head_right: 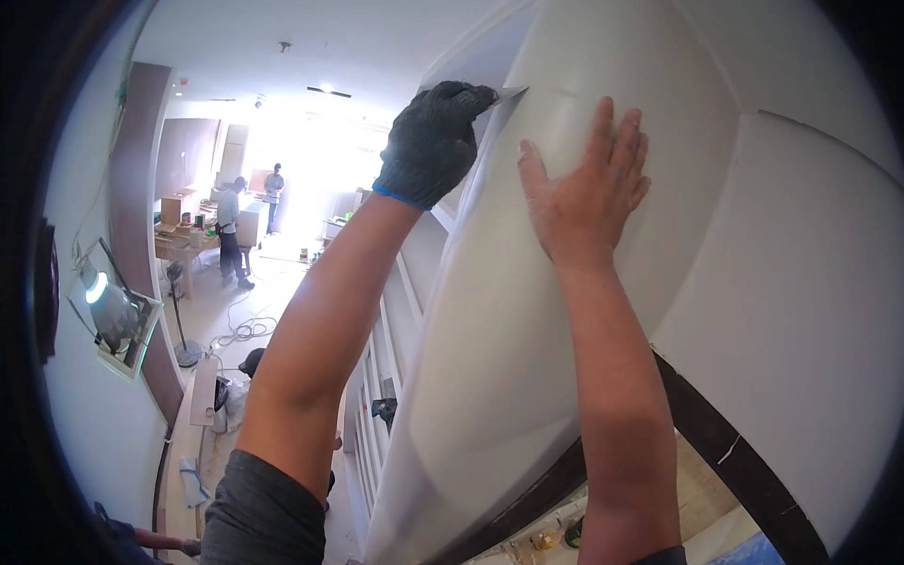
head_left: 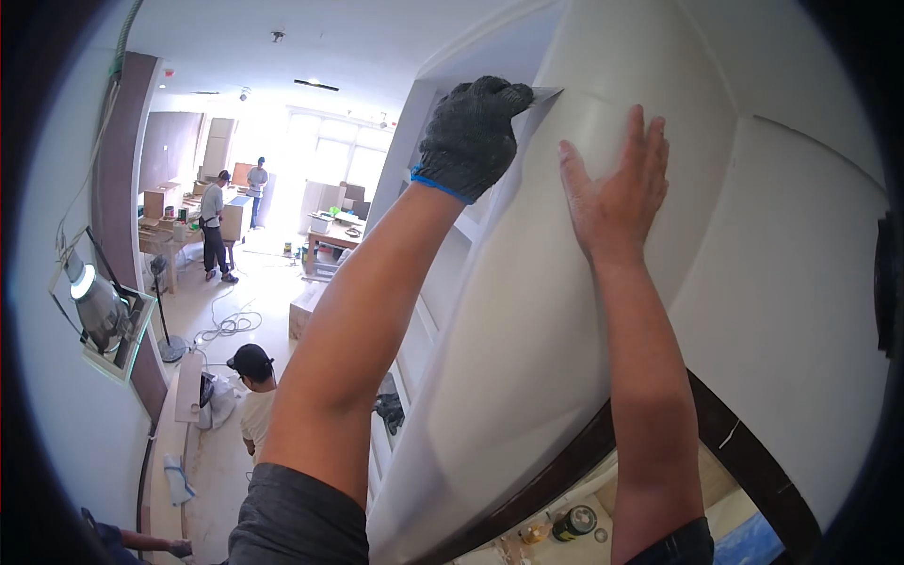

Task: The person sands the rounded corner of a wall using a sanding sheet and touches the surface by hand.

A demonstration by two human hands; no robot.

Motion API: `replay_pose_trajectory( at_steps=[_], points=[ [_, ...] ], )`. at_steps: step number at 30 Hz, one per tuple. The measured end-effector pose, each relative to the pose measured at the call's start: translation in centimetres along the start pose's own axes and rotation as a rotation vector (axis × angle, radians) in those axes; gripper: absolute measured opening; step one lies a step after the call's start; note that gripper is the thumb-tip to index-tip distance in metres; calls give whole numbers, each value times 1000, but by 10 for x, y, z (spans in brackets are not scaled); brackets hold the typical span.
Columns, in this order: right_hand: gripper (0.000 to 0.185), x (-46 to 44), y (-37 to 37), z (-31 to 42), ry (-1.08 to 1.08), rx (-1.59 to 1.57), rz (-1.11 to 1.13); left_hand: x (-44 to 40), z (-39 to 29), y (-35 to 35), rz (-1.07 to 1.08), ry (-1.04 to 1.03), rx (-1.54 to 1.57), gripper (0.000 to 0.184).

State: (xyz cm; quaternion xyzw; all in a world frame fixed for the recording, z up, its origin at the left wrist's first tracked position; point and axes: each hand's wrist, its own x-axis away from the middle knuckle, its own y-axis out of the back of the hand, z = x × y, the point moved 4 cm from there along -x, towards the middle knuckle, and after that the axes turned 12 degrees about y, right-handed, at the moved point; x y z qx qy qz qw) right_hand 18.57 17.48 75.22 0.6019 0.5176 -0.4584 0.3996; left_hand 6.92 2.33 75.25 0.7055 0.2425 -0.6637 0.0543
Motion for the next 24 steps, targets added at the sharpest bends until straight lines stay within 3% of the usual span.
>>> replay_pose_trajectory(
  at_steps=[5, 24],
  points=[
    [104, -2, -2, 1, -4, -9, -4, 2, -8, 7, -56, -82, 10, 42],
    [103, -1, -1, 1, 6, 4, -26, 2, -17, 10, 1, -52, -43, 42]
  ],
)
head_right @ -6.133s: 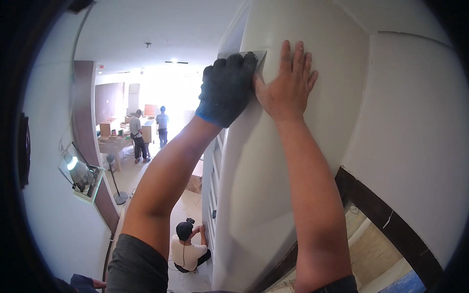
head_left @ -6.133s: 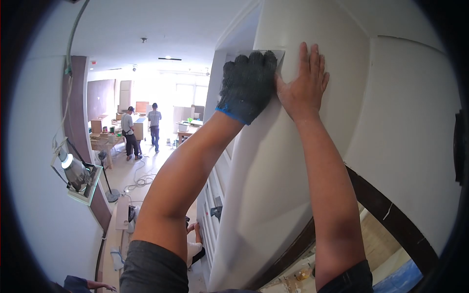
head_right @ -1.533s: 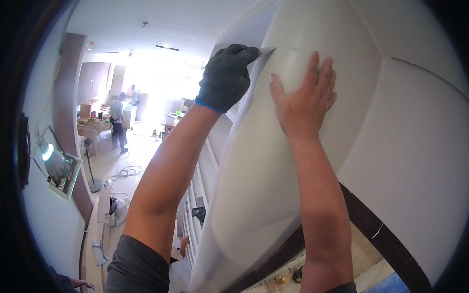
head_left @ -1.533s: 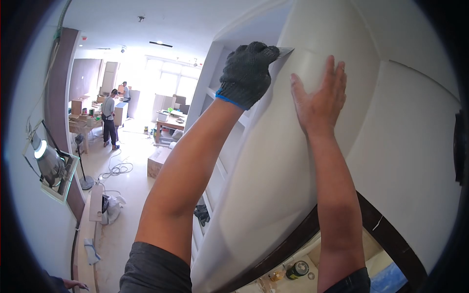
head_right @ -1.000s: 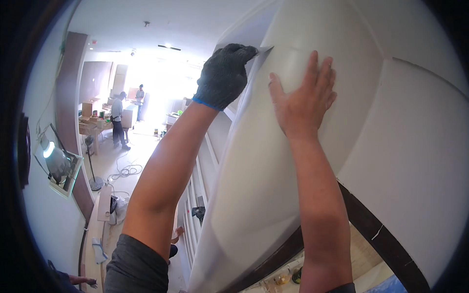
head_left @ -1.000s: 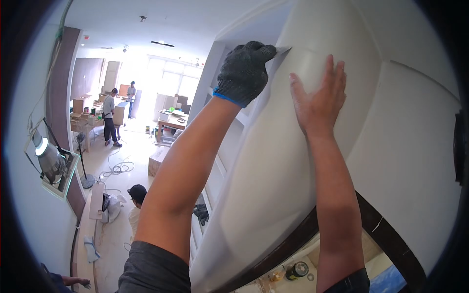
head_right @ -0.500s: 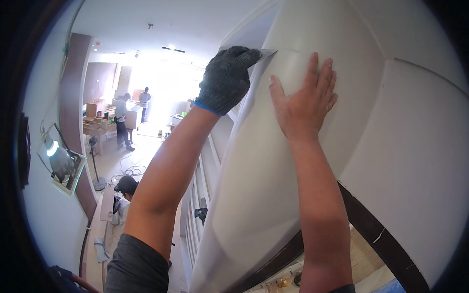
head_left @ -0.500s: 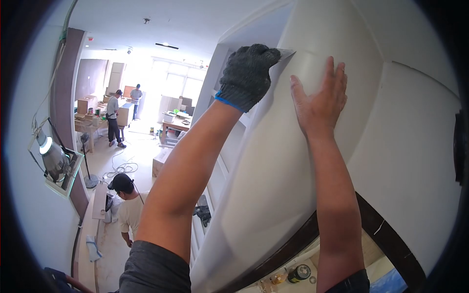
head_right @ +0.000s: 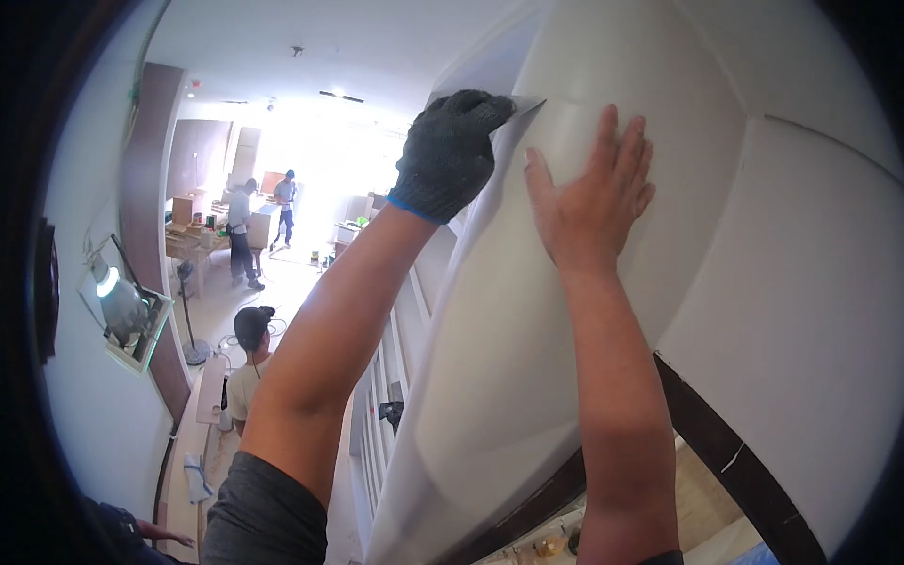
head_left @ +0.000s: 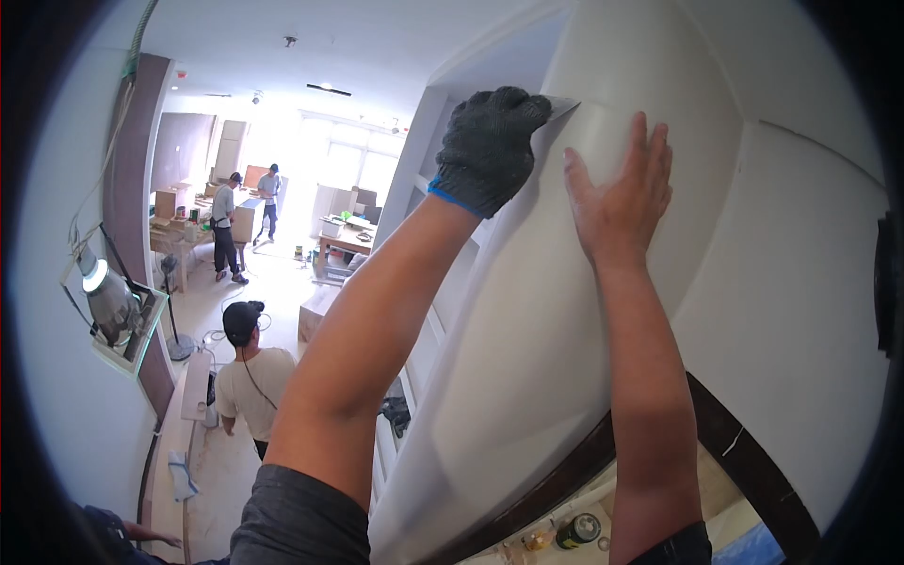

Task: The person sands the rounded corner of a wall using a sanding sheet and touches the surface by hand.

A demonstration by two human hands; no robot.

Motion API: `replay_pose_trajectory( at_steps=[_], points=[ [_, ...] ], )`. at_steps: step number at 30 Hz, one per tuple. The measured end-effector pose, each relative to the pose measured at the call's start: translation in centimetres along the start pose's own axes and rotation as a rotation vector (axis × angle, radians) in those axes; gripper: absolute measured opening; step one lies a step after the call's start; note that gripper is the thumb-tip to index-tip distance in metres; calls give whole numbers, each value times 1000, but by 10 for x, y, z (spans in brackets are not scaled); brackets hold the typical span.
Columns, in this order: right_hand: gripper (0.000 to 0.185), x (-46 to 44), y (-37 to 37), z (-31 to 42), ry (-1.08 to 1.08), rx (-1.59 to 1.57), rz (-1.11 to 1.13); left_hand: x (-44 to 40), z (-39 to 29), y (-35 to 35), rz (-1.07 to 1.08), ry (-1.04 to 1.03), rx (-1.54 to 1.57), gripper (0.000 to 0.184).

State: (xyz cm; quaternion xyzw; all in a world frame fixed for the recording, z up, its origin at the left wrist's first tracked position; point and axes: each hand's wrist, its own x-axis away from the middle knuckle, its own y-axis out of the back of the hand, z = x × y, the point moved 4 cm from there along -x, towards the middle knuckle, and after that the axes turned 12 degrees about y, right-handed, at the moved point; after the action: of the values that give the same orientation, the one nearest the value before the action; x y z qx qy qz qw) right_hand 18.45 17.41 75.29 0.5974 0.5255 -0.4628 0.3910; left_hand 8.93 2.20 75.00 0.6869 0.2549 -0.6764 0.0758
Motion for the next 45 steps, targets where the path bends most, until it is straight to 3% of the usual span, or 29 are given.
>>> replay_pose_trajectory(
  at_steps=[8, 12, 16, 18, 19, 22, 25, 28, 30, 32, 33, 35, 38, 40, 41, 43, 44, 45],
  points=[
    [103, 2, -1, -1, 11, -4, -8, -2, -2, -2, -8, -24, -17, 42],
    [103, 2, 0, -1, 15, -3, 9, 24, 3, 13, 85, 141, 66, 32],
    [103, -3, 0, 2, 20, 58, 82, 117, 8, 64, 109, 354, 134, 15],
    [102, -13, 7, 9, 77, 127, 167, 200, 21, 84, 201, 509, 89, 16],
    [101, -19, 11, 14, 108, 162, 209, 230, 8, 104, 250, 458, 59, 12],
    [93, -36, 11, 35, 227, 383, 318, 360, 9, 139, 382, 1003, 323, 14],
    [83, -40, -1, 61, 377, 551, 454, 390, -14, 193, 372, 863, 354, 21],
    [73, -49, -23, 85, 630, 413, 1027, 395, -21, 242, 420, 825, 339, 22],
    [67, -54, -19, 71, 520, 478, 421, 411, -22, 271, 508, 927, 267, 23],
    [64, -49, -31, 43, 598, 581, 26, 425, -28, 291, 545, 963, 141, 22],
    [63, -45, -37, 50, 651, 562, 184, 438, -31, 300, 582, 1012, 88, 22],
    [62, -47, -39, 59, 754, 529, 488, 510, -30, 304, 590, 1191, 265, 24],
    [61, -61, -45, 56, 646, 490, 215, 552, -50, 314, 648, 1426, 529, 28],
    [63, -53, -44, 55, 606, 574, 165, 525, -70, 316, 812, 1339, 436, 30],
    [64, -52, -41, 51, 580, 626, 136, 539, -75, 315, 734, 1413, 615, 29],
    [62, -44, -50, 61, 657, 616, 533, 556, -76, 315, 868, 1533, 487, 27],
    [61, -42, -45, 69, 662, 567, 601, 559, -73, 314, 936, 1588, 419, 26],
    [60, -41, -41, 77, 663, 516, 671, 536, -79, 308, 743, 1779, 692, 28]
  ],
)
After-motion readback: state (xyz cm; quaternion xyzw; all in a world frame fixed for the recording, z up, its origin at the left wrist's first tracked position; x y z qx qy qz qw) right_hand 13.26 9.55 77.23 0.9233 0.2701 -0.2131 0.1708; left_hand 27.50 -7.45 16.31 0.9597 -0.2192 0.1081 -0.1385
